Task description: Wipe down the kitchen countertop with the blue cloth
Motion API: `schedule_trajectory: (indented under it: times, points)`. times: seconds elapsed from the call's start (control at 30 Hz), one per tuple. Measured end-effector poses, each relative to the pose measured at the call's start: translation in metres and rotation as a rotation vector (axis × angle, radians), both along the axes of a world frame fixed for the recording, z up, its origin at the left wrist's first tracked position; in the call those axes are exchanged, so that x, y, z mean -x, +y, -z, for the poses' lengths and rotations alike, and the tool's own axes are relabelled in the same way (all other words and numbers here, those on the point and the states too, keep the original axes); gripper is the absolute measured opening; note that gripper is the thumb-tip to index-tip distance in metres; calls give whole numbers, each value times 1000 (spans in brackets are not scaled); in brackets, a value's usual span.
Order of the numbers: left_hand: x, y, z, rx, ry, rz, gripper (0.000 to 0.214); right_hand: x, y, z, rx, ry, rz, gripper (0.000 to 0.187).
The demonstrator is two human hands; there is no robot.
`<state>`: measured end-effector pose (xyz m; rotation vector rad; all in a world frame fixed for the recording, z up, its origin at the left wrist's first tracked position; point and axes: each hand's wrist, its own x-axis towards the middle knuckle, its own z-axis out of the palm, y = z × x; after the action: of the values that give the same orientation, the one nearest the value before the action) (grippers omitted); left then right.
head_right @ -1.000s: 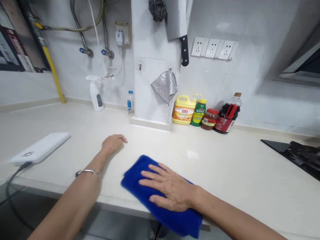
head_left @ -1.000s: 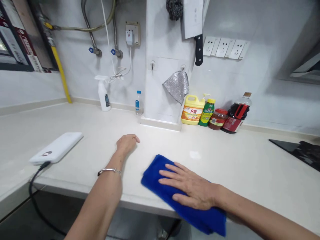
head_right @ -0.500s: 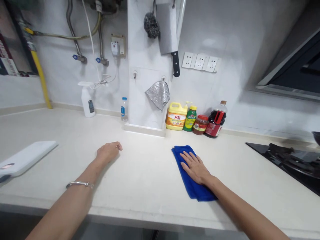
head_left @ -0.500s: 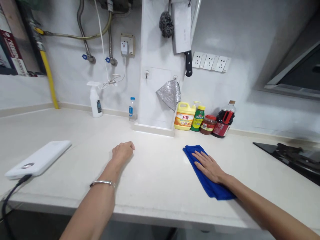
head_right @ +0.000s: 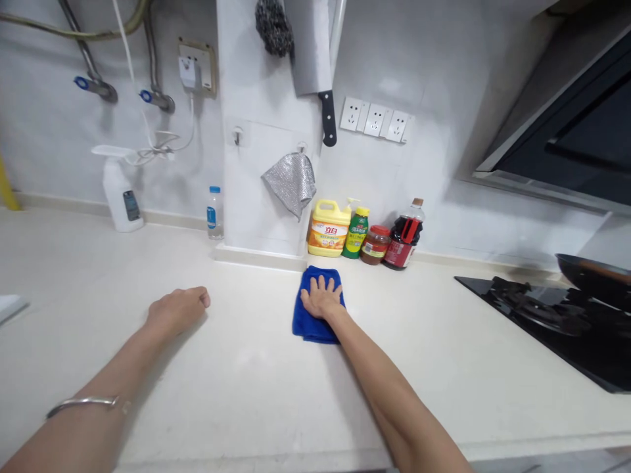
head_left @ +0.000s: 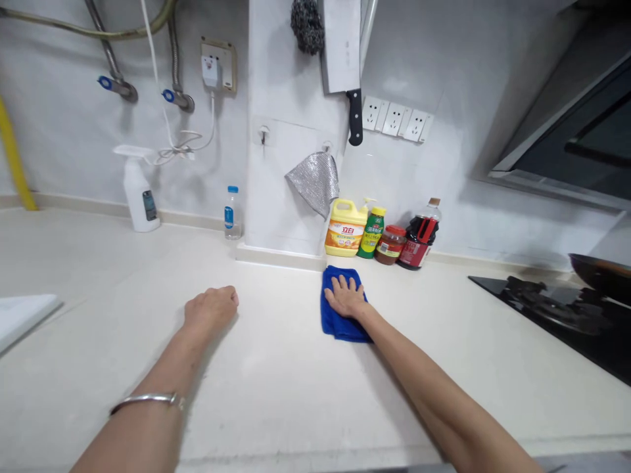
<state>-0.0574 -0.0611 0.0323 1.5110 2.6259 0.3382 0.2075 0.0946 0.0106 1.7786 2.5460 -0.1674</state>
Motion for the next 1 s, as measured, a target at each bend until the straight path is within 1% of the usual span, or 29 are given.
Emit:
schedule_trajectory:
  times: [0.13,0.2,0.27,0.37,0.4,0.47,0.57,0.67,0.7,0.77,0.83,0.87,0.9,0.93,1.0]
  points:
    - [0,4,0,13,12,-23,32,41,-16,0,-13,38,-110,73]
    - [0,4,0,17,18,-38,33,60,-30,0,-23,69,-215,75]
    - [0,4,0,8,26,-37,33,75,-45,1,-29,109,-359,74]
    - [-5,3,0,-36,31,24,34,87,-66,2,-38,156,-573,72]
    - [-8,2,0,-56,33,56,35,88,-72,2,-41,166,-619,71]
    - [-16,1,-1,-94,43,123,37,85,-82,2,-45,182,-664,71]
    - [-30,-4,-2,-128,63,219,35,74,-96,4,-48,206,-659,69]
    - [-42,-12,-3,-159,64,305,33,57,-109,4,-64,231,-628,67]
    - [-46,-15,-4,-177,61,322,34,49,-112,3,-65,241,-631,67]
    - [-52,-21,-7,-213,53,336,35,29,-113,-3,-36,277,-683,66]
    - [-60,-24,-12,-235,42,340,36,2,-106,-10,3,382,-748,62]
    - [-65,-25,-15,-238,37,345,36,-14,-99,-12,8,458,-751,59]
    - [-70,-25,-19,-238,32,355,36,-31,-90,-12,-5,540,-719,57]
    - [-76,-24,-23,-235,31,370,35,-48,-80,-10,-33,620,-656,56]
    - [-90,-20,-29,-222,41,395,36,-79,-59,0,-97,750,-492,54]
